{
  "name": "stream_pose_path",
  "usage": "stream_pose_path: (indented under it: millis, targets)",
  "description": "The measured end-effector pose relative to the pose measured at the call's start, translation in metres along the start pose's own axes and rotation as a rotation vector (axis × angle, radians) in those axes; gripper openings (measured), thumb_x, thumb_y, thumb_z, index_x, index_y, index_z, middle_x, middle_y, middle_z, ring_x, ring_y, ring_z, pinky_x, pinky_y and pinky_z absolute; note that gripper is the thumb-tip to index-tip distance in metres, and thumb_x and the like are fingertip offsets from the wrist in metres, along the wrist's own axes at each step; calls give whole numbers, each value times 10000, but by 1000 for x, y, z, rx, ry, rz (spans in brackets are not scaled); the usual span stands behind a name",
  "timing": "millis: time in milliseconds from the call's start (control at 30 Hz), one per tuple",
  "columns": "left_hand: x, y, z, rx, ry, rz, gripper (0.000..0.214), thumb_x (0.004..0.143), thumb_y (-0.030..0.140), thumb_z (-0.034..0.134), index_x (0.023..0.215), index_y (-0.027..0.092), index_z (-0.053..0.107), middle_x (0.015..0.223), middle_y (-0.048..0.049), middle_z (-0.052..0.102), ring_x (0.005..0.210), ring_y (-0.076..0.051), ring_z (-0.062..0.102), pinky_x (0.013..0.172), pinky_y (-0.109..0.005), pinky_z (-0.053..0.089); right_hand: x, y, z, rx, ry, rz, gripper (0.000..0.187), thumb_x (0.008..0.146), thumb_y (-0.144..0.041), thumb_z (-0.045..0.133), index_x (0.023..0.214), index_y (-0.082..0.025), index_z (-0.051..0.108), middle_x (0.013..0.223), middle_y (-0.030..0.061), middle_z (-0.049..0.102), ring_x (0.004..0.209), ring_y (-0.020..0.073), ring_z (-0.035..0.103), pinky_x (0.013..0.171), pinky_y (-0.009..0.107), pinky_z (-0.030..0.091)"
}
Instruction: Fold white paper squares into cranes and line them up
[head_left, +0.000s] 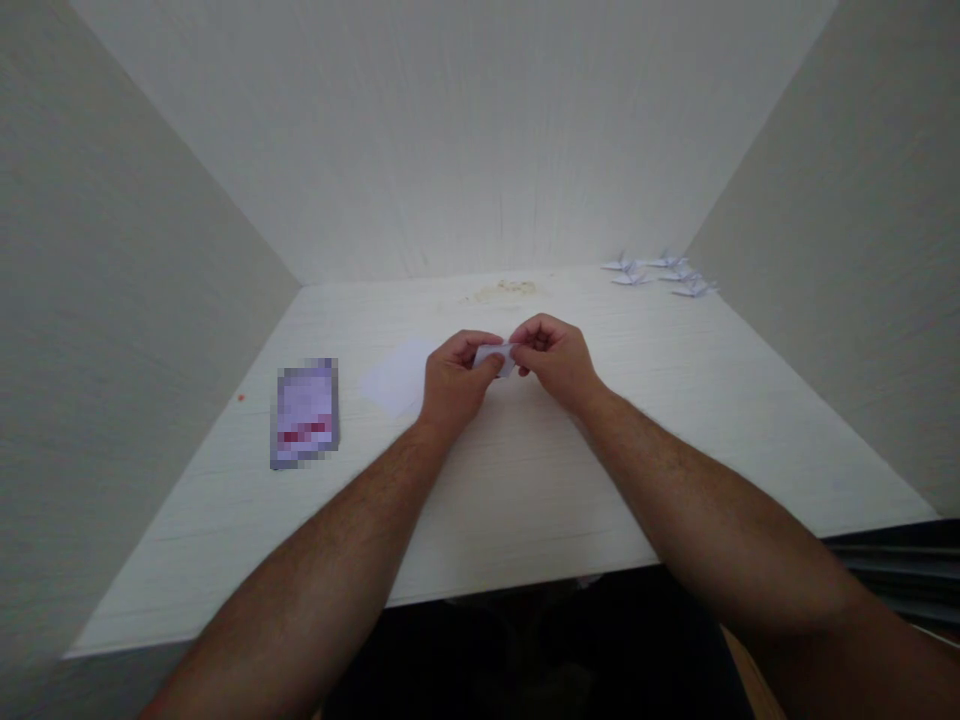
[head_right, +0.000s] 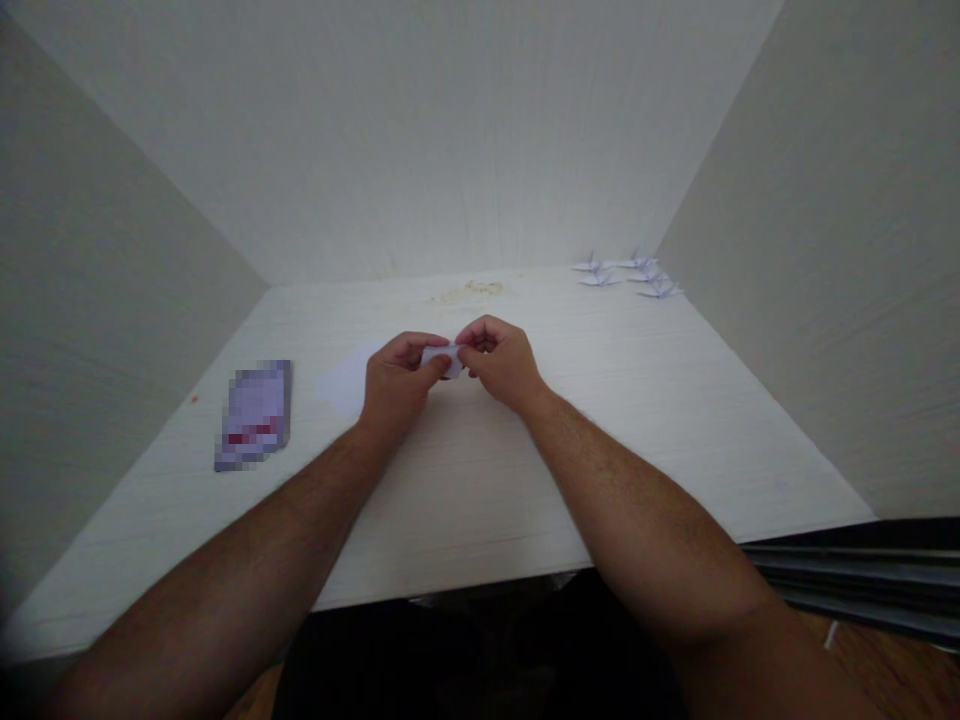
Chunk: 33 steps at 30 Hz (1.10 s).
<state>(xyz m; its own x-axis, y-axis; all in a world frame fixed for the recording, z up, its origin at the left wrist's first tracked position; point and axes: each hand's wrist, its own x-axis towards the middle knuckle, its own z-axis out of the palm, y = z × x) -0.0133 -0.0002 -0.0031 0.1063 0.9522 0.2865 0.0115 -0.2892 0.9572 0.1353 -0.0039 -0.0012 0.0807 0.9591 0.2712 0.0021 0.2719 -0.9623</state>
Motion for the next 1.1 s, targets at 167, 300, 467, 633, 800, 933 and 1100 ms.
stream_pose_path:
  millis: [167, 300, 467, 633, 800, 933, 1100]
  targets:
    - [-3, 3, 1, 32, 22, 12, 197, 724, 200, 689, 917, 172, 714, 726, -2, 709, 628, -113, 639, 611, -241, 544, 0, -1, 3, 130, 58, 74, 120, 611, -214, 693, 702, -197, 617, 549, -64, 588, 471, 85, 531, 473, 232, 436]
    - [-4, 3, 1, 60, 39, 18, 200, 758, 220, 670, 947, 182, 724, 774, -5, 728, 663, -120, 671, 652, -254, 579, 0, -1, 3, 152, 88, 133, 126, 600, -227, 696, 697, -203, 620, 530, -65, 579, 471, 86, 519, 473, 232, 426]
    - [-4, 3, 2, 51, 67, 33, 184, 774, 239, 664, 939, 187, 727, 772, 5, 724, 634, -108, 664, 644, -254, 597, 0, -1, 3, 180, 90, 141, 101, 610, -223, 680, 684, -204, 614, 512, -65, 569, 456, 84, 510, 460, 227, 413]
    - [-5, 8, 2, 54, 87, -17, 186, 748, 240, 670, 919, 187, 719, 698, 19, 695, 575, -99, 637, 593, -245, 590, -1, -4, 3, 115, 43, 92, 66, 667, -233, 648, 719, -215, 611, 506, -74, 558, 459, 80, 511, 472, 223, 426]
    - [-4, 11, 2, -31, 52, -70, 193, 722, 224, 677, 905, 179, 718, 687, 11, 692, 582, -110, 645, 591, -258, 596, -2, -7, 1, 66, -15, 38, 41, 684, -222, 629, 724, -212, 629, 513, -68, 574, 466, 81, 526, 467, 220, 422]
    - [-3, 10, 1, -92, 12, -87, 194, 716, 216, 684, 902, 174, 719, 743, -10, 716, 610, -120, 661, 589, -268, 600, -2, -8, 1, 30, 24, 32, 59, 679, -199, 623, 721, -204, 665, 516, -56, 581, 472, 84, 524, 467, 224, 425]
    - [-4, 8, 3, -34, 11, -80, 207, 752, 223, 645, 939, 179, 721, 727, -8, 715, 633, -126, 670, 620, -282, 611, -2, -6, 4, 0, 100, 65, 52, 662, -203, 643, 709, -200, 666, 516, -46, 584, 478, 92, 520, 465, 234, 433]
